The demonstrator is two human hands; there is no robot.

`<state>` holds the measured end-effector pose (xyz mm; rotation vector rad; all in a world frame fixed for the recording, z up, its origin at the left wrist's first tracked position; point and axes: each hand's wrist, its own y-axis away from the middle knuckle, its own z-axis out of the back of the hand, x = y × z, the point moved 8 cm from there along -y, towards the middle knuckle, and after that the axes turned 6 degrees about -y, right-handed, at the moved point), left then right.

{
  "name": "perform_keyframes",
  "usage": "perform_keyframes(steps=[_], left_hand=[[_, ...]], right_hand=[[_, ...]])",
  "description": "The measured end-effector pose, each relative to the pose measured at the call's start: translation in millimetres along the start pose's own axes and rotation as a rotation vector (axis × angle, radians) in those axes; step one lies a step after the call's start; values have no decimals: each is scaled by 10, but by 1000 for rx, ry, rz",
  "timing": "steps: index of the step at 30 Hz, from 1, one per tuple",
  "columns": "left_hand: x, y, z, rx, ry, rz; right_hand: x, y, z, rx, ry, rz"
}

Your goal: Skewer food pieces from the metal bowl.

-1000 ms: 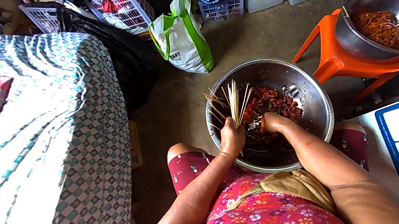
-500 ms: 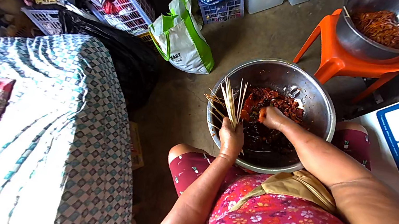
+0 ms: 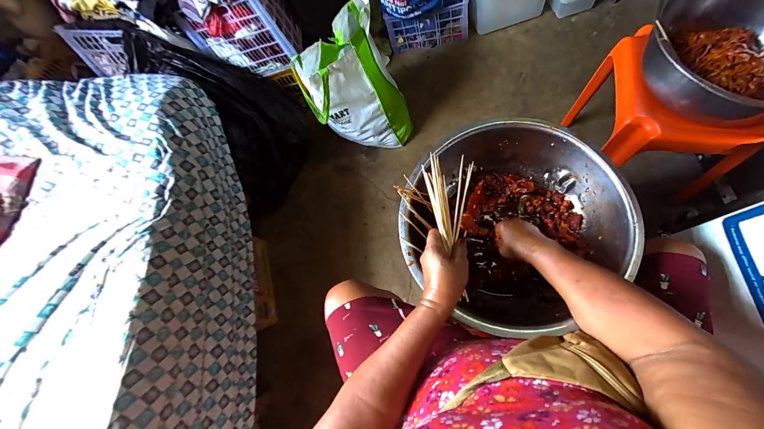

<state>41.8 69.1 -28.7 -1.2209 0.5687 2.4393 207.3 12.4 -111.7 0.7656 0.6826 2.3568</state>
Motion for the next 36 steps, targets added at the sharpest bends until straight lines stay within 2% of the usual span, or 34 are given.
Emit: perform_keyframes(steps=[3,7,13,16,19,21,23,25,30,36], left_hand=[[-6,1,-9,4,-13,-4],[-18,8,-25,20,-39,-7],[-10,2,-27,33,-47,1],[-14,-2,-40,44,-53,-2],[10,-14,-61,57,-40,-9],[7,-14,-76,77,-30,-13],[-5,-8,-102,113,-29,-16],[-11,-9,-129,149,-43,-14],[-32,-1,-163,216,-92,-8],[-26,-9,-166,211,-96,-4]], right_hand=[[-152,-22,255,-163,-66,-31],[-19,-100,369,-398,-81,202],[-70,-211,234,-341,-27,138],[-158,-205,237,-246,-22,43],[-337,-315,310,-283,-331,56],[-400,-255,428,-333,-732,77],[-372,-90,465,-254,-1206,11],[-360,-36,483,-218,-1477,-3],[-345,-22,524,-247,-1613,31],[-272,46,544,-229,-1689,60]])
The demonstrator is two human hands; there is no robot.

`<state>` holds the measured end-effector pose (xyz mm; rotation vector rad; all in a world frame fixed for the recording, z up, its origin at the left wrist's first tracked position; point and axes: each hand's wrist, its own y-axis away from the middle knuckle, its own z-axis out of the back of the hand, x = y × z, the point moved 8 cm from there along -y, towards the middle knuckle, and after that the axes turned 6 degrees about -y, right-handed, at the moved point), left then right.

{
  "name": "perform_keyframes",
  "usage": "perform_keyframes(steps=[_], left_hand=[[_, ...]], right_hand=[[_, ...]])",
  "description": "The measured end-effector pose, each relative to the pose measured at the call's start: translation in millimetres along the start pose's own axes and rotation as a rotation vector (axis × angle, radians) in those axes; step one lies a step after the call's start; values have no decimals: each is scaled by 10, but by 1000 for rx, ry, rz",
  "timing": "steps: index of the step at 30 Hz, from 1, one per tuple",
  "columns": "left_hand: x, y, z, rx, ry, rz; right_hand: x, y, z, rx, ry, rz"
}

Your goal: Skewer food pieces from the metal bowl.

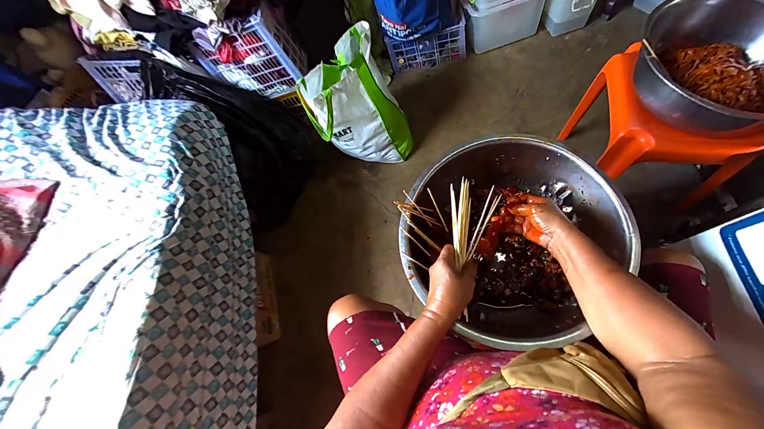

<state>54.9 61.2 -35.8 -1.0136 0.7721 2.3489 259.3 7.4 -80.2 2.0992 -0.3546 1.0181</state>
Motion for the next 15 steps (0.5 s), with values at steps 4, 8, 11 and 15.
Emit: perform_keyframes(steps=[4,8,11,15], left_hand=[[4,2,0,-6,-19,12],[-5,8,9,-6,-39,34],[1,1,15,-14,-30,23],[-8,0,11,-5,19,6]], right_hand=[[-22,30,-20,25,31,-14],[-86,48,-13,21,81,10],[-63,34,-54,66,22,-35],[-15,128,-93,-31,-193,-58]])
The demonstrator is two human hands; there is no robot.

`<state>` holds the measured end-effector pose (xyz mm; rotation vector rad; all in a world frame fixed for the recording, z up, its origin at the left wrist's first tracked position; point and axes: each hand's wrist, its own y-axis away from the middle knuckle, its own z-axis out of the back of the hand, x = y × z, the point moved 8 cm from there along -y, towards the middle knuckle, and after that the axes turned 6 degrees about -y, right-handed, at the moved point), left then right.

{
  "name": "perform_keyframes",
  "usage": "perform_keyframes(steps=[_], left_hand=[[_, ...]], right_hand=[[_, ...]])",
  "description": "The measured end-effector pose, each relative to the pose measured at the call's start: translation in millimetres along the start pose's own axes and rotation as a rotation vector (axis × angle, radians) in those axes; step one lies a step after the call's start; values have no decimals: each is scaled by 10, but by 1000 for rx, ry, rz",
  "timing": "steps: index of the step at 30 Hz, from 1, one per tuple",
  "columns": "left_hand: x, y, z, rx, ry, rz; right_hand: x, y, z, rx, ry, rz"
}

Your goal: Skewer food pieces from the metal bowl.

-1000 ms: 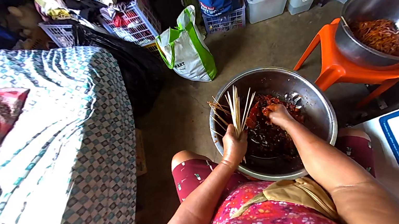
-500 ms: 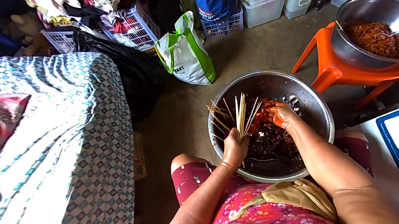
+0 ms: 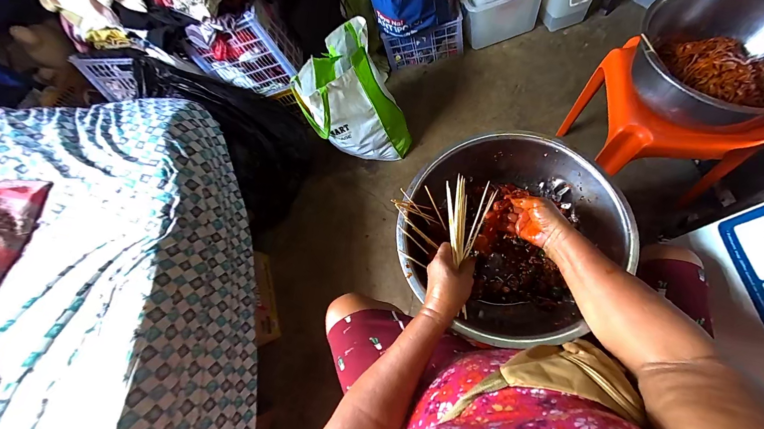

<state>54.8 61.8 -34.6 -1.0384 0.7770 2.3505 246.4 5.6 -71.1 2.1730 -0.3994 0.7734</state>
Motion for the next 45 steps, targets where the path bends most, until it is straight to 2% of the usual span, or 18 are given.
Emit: perform_keyframes(steps=[4,15,27,32,36,38,45], left_hand=[[18,-4,-8,10,41,4],[44,-7,-11,-10,55,-4],[6,14,-4,-13,0,2],[-1,5,-6,-15,-9,5],[14,-5,19,-40,40,0],[18,-6,23,-46,55,-4],[23,5,13,-31,31,20]], right_hand=[[-33,-15,40,-50,-93,-12],[-2,-21,37,-14,147,33],[-68,17,-37,39,258,60],[-116,26,-49,23,233,23],[-180,2,-91,128,161,-24],[-216,41,-107,167,194,-51],[-319,103,-164,138,281,-57]])
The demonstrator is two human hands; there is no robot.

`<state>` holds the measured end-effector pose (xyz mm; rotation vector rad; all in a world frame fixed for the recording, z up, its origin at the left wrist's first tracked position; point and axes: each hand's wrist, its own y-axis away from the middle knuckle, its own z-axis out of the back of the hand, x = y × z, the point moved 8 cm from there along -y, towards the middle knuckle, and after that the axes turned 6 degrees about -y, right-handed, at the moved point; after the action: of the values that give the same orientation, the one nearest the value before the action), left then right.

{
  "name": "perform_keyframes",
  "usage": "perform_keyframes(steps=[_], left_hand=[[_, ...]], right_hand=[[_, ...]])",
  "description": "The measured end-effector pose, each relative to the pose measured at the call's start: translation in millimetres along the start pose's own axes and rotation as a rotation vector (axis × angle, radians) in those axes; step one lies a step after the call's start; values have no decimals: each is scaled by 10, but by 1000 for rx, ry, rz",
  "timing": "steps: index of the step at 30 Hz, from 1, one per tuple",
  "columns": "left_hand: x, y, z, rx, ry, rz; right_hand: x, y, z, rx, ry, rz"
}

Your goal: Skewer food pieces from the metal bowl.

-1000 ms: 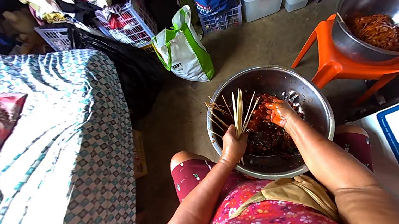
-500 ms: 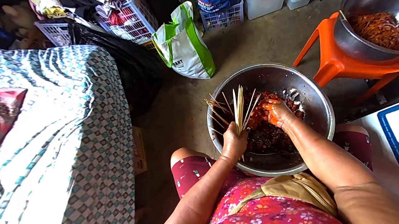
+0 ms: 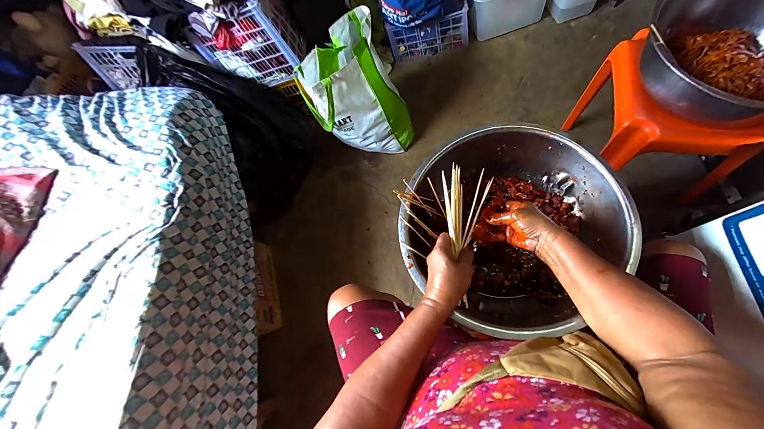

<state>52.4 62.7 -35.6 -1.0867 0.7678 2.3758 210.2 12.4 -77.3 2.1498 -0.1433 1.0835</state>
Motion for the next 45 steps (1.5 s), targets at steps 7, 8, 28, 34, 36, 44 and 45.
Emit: perform_keyframes(steps=[7,8,28,34,36,44,45], left_hand=[[-38,1,36,-29,-78,-2],[-78,8,69,-35,-137,-13],[-292,-455,949,11,-504,-39],[-213,-452,972,-109,-414,-4],[-213,-436,1017,-158,-409,6],[-429,-19,889,-238,-277,-98],[-383,-20,746,-178,-192,-97]], right_hand=[[58,-15,41,55,62,-42],[72,-58,112,35,106,-32],[-356,-265,21,159,1502,97],[-507,-123,-154,242,1596,43],[-510,-116,-181,274,1617,28],[-264,-436,313,80,736,117],[-186,-387,315,67,559,55]])
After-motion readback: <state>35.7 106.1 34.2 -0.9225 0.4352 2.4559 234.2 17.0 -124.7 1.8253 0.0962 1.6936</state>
